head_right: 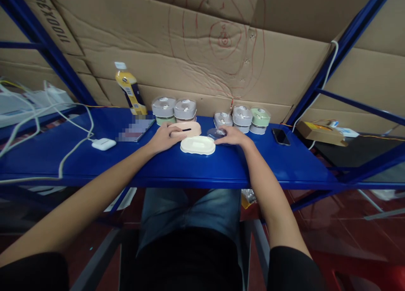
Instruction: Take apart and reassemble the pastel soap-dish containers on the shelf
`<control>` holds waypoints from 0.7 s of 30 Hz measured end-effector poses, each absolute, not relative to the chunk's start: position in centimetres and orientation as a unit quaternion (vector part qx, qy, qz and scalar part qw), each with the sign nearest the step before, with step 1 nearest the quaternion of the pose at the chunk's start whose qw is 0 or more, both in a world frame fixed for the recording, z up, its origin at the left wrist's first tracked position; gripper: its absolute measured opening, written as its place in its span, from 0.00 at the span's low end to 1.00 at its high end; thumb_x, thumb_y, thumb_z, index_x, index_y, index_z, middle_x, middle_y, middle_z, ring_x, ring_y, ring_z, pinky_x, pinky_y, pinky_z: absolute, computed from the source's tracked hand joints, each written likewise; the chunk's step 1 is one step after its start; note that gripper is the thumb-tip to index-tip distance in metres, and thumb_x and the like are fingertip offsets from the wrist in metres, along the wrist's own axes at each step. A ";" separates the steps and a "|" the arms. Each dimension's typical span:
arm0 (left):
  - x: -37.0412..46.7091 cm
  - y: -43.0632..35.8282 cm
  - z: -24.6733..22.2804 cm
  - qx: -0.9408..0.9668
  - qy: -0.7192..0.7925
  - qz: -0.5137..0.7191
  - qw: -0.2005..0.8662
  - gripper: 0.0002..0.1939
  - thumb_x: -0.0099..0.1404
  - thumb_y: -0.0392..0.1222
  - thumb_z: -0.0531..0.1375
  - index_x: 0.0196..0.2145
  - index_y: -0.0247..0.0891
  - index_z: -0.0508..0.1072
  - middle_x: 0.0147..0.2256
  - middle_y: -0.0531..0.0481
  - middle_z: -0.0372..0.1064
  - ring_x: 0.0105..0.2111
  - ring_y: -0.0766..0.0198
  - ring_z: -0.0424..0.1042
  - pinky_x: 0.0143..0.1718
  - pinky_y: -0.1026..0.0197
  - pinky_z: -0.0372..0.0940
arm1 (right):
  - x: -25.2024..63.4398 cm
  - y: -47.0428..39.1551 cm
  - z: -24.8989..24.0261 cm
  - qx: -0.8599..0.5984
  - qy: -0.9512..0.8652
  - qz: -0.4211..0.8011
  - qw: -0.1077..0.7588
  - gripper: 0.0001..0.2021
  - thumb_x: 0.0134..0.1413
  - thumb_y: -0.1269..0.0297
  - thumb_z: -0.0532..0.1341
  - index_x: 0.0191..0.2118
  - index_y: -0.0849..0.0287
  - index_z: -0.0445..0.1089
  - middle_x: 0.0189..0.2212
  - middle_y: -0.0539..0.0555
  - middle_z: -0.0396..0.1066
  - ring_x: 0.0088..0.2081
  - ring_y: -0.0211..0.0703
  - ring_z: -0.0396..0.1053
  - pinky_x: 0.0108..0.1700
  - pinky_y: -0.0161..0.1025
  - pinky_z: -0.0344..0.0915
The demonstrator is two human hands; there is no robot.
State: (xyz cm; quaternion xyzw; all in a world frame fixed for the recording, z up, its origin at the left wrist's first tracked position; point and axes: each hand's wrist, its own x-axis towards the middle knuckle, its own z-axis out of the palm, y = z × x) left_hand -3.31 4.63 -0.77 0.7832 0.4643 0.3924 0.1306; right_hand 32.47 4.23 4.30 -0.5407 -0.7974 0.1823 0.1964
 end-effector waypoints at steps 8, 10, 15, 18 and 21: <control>-2.4 3.4 -0.1 0.823 0.374 0.405 0.140 0.23 0.67 0.62 0.69 0.49 0.43 0.86 0.58 0.39 0.72 0.64 0.39 0.72 0.72 0.33 0.65 | 32.5 3.8 5.1 -0.527 -0.757 0.190 0.336 0.46 0.46 0.38 0.78 0.68 0.57 0.75 0.62 0.65 0.79 0.60 0.68 0.78 0.66 0.67 0.73; -1.9 2.7 0.1 0.842 0.349 0.383 0.150 0.24 0.67 0.64 0.70 0.49 0.42 0.86 0.58 0.39 0.72 0.63 0.39 0.73 0.71 0.33 0.65 | 32.3 3.5 5.5 -0.497 -0.759 0.189 0.376 0.47 0.48 0.38 0.77 0.69 0.58 0.74 0.66 0.67 0.76 0.63 0.68 0.76 0.69 0.67 0.71; -0.6 1.5 0.3 0.848 0.348 0.360 0.174 0.43 0.59 0.66 0.75 0.64 0.38 0.77 0.63 0.34 0.73 0.66 0.35 0.73 0.72 0.34 0.64 | 30.1 2.5 5.8 -0.371 -0.842 0.233 0.315 0.45 0.46 0.42 0.79 0.70 0.52 0.75 0.70 0.61 0.74 0.70 0.65 0.72 0.72 0.63 0.68; -0.1 1.2 0.3 0.829 0.360 0.377 0.204 0.58 0.55 0.64 0.78 0.73 0.36 0.64 0.67 0.30 0.71 0.68 0.32 0.71 0.70 0.34 0.67 | 28.1 2.2 5.3 -0.337 -0.868 0.234 0.280 0.45 0.45 0.47 0.81 0.69 0.53 0.76 0.68 0.61 0.76 0.69 0.64 0.73 0.72 0.63 0.68; 0.1 1.1 0.4 0.828 0.347 0.378 0.227 0.62 0.53 0.62 0.80 0.75 0.38 0.59 0.69 0.30 0.70 0.69 0.31 0.71 0.69 0.33 0.68 | 26.8 2.4 4.7 -0.319 -0.883 0.209 0.272 0.43 0.45 0.51 0.82 0.68 0.53 0.76 0.67 0.60 0.77 0.68 0.63 0.74 0.73 0.64 0.67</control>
